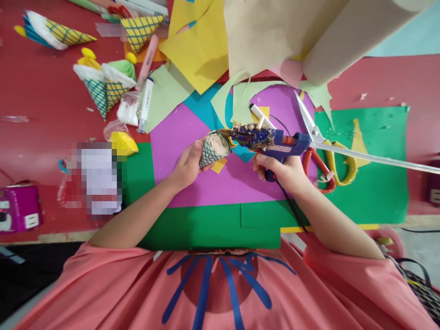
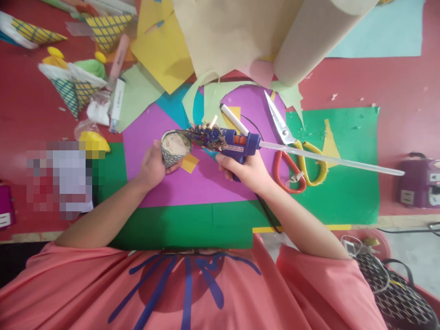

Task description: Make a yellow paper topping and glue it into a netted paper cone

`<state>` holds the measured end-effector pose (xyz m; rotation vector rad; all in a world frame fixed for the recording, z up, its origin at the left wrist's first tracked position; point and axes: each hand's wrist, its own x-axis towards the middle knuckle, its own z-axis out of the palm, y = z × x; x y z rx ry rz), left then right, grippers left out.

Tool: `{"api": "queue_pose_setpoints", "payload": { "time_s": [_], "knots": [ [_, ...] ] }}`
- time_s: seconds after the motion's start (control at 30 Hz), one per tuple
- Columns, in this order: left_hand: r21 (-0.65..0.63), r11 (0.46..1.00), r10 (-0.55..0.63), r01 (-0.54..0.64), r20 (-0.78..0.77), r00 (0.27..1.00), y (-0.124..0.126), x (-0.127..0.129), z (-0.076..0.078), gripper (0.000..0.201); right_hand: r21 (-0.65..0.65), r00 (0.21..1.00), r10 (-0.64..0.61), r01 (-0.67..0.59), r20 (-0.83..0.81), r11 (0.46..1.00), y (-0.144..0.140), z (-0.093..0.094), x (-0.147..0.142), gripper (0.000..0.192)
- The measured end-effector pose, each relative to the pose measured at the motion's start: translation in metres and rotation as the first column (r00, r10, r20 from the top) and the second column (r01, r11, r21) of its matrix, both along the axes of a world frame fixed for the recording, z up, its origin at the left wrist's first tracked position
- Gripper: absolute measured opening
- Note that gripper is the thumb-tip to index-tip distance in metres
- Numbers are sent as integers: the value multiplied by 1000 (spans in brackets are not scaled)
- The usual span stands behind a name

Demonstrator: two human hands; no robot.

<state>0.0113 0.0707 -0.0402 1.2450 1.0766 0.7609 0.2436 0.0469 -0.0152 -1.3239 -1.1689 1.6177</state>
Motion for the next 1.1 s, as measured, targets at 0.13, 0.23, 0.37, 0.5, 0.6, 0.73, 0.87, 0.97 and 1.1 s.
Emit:
{"api": "queue_pose_setpoints", "payload": {
  "time_s": [0.13, 0.23, 0.37, 0.5, 0.6, 0.73, 0.87, 0.97, 1.1],
  "knots": [
    [18, 1000, -3, 3, 2, 1000, 1, 0, 1, 67, 12, 1000, 25, -25, -13, 1000, -1, -1, 0, 23],
    [22, 1000, 11, -10, -13, 1000, 0, 0, 1, 66, 14, 999, 40, -40, -8, 999, -1, -1, 0, 24],
    [10, 1000, 24, -23, -29, 999, 0, 0, 0, 64, 19, 999, 49, -48, -10, 999, -1, -1, 0, 24],
    [6, 1000, 28, -28, -15, 1000, 1, -1, -1, 63, 9, 999, 46, -46, -16, 999, -2, -1, -1, 23],
    [12, 999, 30, -29, -5, 1000, 1, -1, -2, 62, 20, 998, 54, -54, -26, 998, -2, -1, 0, 23],
    [7, 999, 41, -41, 6, 999, 1, -1, -4, 62, 35, 997, 67, -65, -41, 997, -2, -1, 1, 20],
    [-1, 999, 35, -35, 30, 999, 1, -1, -4, 61, 29, 996, 85, -84, -42, 996, -2, 0, 2, 21],
    [1, 1000, 25, -25, 25, 999, 1, -1, -4, 60, 33, 994, 93, -91, -50, 995, -2, 0, 2, 21],
    [41, 999, 10, -11, 23, 1000, 1, -2, -4, 60, 28, 997, 70, -68, -43, 997, -2, 0, 1, 20]
  ]
}}
